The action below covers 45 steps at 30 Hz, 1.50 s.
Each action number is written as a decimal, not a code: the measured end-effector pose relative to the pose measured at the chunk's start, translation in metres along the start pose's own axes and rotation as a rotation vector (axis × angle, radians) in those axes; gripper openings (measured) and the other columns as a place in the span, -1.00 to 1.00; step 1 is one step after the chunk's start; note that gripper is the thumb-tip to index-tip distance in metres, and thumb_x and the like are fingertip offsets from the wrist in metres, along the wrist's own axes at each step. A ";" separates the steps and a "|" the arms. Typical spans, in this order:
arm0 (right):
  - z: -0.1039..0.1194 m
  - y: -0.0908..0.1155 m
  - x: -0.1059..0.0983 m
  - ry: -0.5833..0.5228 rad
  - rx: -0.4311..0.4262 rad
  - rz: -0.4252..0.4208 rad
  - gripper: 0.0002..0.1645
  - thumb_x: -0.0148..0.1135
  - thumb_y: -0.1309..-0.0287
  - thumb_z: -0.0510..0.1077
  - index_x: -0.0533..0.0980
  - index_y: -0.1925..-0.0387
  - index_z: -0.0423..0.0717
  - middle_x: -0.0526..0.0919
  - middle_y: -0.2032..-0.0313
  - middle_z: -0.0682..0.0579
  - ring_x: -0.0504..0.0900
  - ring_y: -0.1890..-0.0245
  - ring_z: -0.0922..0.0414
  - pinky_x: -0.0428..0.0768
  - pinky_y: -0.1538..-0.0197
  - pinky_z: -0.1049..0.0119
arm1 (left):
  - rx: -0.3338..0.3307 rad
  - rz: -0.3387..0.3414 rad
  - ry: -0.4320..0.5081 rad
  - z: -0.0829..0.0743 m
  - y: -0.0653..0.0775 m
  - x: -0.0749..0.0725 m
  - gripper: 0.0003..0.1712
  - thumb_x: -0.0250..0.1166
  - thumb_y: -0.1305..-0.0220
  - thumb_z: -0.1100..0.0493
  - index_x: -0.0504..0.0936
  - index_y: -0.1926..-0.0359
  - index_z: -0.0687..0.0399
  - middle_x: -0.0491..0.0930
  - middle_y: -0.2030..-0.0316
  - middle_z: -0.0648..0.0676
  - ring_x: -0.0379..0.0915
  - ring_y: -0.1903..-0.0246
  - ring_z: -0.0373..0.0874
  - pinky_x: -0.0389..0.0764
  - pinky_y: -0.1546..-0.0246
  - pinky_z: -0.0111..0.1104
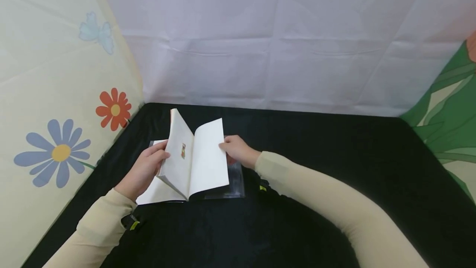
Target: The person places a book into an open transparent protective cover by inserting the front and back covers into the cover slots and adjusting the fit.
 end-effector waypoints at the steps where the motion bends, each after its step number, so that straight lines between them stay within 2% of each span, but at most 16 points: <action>1: -0.002 0.000 0.000 0.005 0.008 -0.002 -0.68 -0.05 -0.51 -0.18 0.54 0.25 -0.34 0.59 0.44 -0.05 0.51 0.54 0.16 0.55 0.36 0.27 | -0.001 -0.004 0.003 0.000 0.000 0.000 -0.36 -0.14 -0.52 0.21 0.05 -0.52 0.38 0.18 -0.45 0.41 0.39 -0.17 -0.05 0.49 0.03 -0.55; 4: -0.007 0.001 -0.002 0.025 0.029 -0.010 -0.69 -0.03 -0.52 -0.17 0.54 0.22 -0.33 0.61 0.40 -0.08 0.55 0.49 0.14 0.61 0.29 0.23 | -0.002 -0.012 0.008 -0.001 0.000 0.000 -0.36 -0.15 -0.52 0.21 0.06 -0.52 0.37 0.20 -0.44 0.40 0.41 -0.12 -0.12 0.49 0.03 -0.55; 12: -0.020 0.001 -0.003 0.002 0.074 -0.013 -0.71 -0.01 -0.51 -0.17 0.53 0.24 -0.32 0.65 0.35 -0.13 0.60 0.45 0.13 0.67 0.25 0.21 | -0.005 -0.015 0.007 0.000 0.003 -0.002 -0.37 -0.16 -0.53 0.20 0.07 -0.53 0.33 0.23 -0.43 0.38 0.45 -0.12 -0.08 0.51 -0.02 -0.46; 21: -0.029 0.002 -0.004 -0.028 0.104 -0.021 -0.72 0.00 -0.50 -0.18 0.52 0.24 -0.32 0.63 0.36 -0.13 0.58 0.46 0.12 0.65 0.32 0.28 | -0.014 -0.030 0.016 0.004 0.008 -0.008 -0.37 -0.14 -0.56 0.14 0.09 -0.53 0.28 0.25 -0.43 0.36 0.55 -0.01 -0.24 0.57 -0.03 -0.46; 29: -0.032 0.000 -0.004 -0.025 0.118 -0.014 -0.72 0.00 -0.50 -0.19 0.52 0.24 -0.33 0.63 0.38 -0.13 0.57 0.47 0.13 0.65 0.34 0.28 | -0.006 -0.029 0.028 0.004 0.008 -0.010 -0.38 -0.17 -0.55 0.17 0.09 -0.52 0.32 0.25 -0.41 0.39 0.56 0.03 -0.29 0.59 0.03 -0.47; 40: -0.037 0.000 -0.002 -0.027 0.157 0.001 -0.72 0.00 -0.50 -0.17 0.52 0.24 -0.31 0.63 0.41 -0.09 0.56 0.48 0.13 0.64 0.35 0.30 | -0.064 -0.047 0.070 0.013 0.010 -0.020 -0.35 -0.20 -0.53 0.17 0.02 -0.56 0.25 0.18 -0.46 0.38 0.57 0.04 -0.32 0.63 0.05 -0.40; 45: -0.043 -0.002 -0.002 -0.033 0.179 0.029 -0.73 0.01 -0.51 -0.17 0.52 0.17 -0.32 0.64 0.36 -0.11 0.58 0.44 0.12 0.63 0.34 0.31 | -0.068 -0.050 0.067 0.017 0.010 -0.025 -0.35 -0.19 -0.51 0.20 0.04 -0.53 0.32 0.25 -0.41 0.39 0.61 0.12 -0.36 0.66 0.11 -0.41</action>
Point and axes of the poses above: each hand's wrist, its own y-axis away from the middle knuckle, its own x-axis out of the palm, z = x × y, the point moved 6 cm from there along -y, towards the middle knuckle
